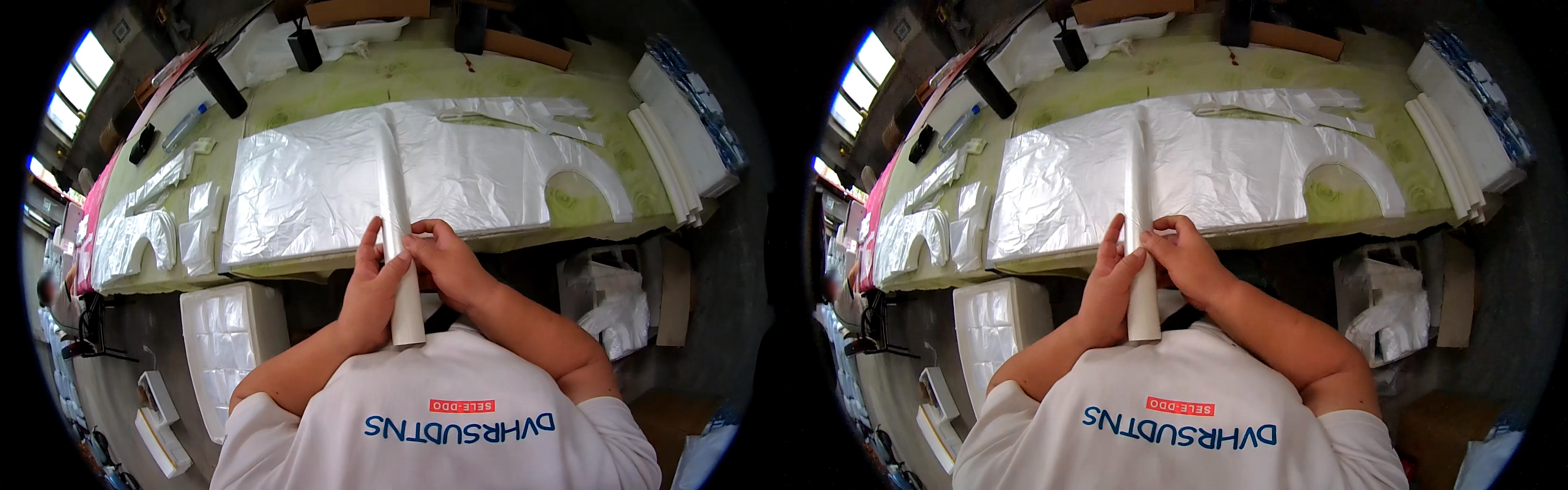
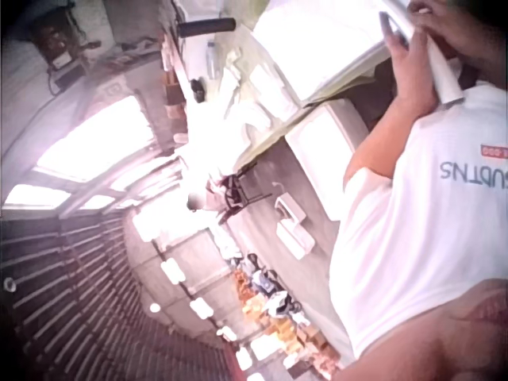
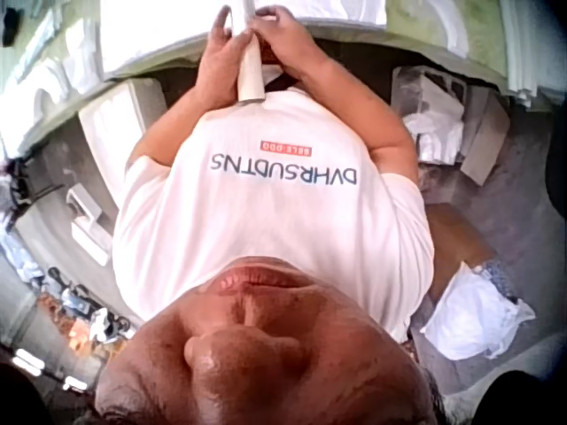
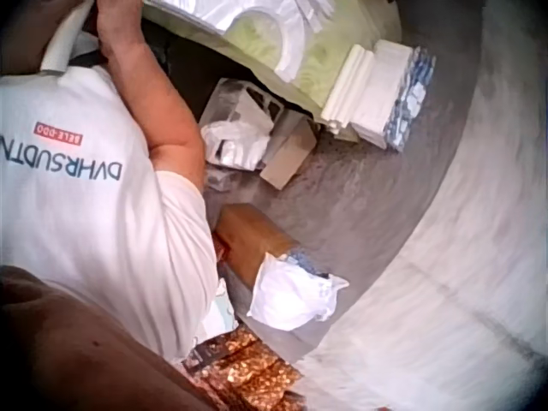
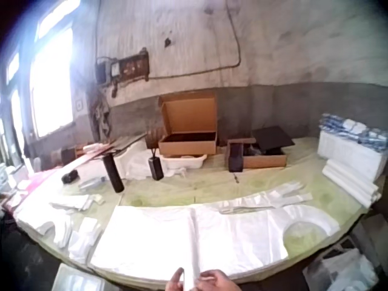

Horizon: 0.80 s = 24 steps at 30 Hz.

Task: The person wraps a white rectangular object with clear plastic film on a workbench. They unroll the film, fold it over the object, and smooth it down repeatedly. The wrapped item is set aside, and the process is repeated with another object.

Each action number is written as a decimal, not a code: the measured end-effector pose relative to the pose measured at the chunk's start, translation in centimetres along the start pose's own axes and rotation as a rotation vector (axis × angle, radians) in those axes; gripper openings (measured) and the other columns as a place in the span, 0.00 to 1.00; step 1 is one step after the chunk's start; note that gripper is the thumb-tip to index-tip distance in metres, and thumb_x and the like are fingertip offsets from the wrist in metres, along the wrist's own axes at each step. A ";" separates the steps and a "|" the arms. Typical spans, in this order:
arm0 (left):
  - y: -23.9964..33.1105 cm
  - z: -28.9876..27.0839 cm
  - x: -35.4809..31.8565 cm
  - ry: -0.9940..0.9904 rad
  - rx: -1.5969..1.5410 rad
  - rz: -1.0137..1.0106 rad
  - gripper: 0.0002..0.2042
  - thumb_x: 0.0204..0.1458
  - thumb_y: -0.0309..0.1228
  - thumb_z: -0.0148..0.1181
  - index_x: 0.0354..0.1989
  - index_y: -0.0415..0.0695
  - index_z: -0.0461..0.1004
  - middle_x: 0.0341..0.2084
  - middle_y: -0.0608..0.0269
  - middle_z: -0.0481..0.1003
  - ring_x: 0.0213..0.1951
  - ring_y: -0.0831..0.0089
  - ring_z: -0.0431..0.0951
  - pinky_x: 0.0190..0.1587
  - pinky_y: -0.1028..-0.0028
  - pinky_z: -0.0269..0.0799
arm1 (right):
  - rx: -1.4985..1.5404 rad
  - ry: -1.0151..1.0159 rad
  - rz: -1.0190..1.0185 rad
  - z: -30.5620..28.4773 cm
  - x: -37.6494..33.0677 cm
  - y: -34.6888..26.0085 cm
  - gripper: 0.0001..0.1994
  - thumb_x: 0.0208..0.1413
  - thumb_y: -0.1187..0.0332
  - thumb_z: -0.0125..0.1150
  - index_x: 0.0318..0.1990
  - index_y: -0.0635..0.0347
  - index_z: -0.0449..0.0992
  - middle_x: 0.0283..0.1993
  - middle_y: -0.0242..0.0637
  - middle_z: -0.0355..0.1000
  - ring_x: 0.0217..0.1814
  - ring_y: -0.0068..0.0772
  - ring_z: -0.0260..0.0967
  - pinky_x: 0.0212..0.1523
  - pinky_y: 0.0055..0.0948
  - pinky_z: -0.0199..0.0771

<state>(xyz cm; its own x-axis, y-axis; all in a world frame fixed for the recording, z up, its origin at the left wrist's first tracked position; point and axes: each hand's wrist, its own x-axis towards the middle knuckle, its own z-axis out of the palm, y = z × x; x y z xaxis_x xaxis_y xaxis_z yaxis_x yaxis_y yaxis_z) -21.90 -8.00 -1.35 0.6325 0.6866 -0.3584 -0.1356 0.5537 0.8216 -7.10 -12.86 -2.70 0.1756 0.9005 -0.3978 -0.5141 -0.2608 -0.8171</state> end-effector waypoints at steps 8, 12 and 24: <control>-1.0 -1.8 4.1 -0.147 0.851 0.454 0.31 0.66 0.29 0.53 0.76 0.49 0.51 0.69 0.52 0.53 0.65 0.64 0.62 0.63 0.67 0.67 | 0.159 -0.035 0.003 -2.6 -0.4 -0.5 0.28 0.65 0.64 0.59 0.66 0.63 0.56 0.50 0.47 0.73 0.46 0.40 0.79 0.44 0.44 0.84; -0.5 0.2 6.5 -0.143 0.880 0.512 0.28 0.64 0.25 0.51 0.73 0.46 0.58 0.72 0.53 0.48 0.69 0.64 0.58 0.65 0.67 0.64 | 0.312 -0.013 0.063 -2.7 0.1 0.2 0.31 0.65 0.65 0.58 0.71 0.60 0.52 0.53 0.46 0.72 0.48 0.40 0.78 0.45 0.45 0.84; 0.0 1.3 13.0 -0.056 1.227 0.756 0.24 0.61 0.32 0.57 0.67 0.49 0.69 0.69 0.48 0.57 0.65 0.54 0.63 0.66 0.59 0.62 | -0.211 0.151 -0.049 -6.4 -1.7 -1.9 0.28 0.58 0.68 0.64 0.66 0.57 0.64 0.44 0.37 0.71 0.43 0.26 0.70 0.45 0.31 0.75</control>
<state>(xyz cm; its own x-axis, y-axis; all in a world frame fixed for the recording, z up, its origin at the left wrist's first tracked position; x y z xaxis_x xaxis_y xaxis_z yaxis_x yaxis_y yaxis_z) -12.65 0.34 -5.39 0.7393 0.5921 0.3207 0.2654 -0.6939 0.6694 -1.02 -16.15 -3.12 0.3274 0.8558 -0.4005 -0.3184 -0.2992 -0.8995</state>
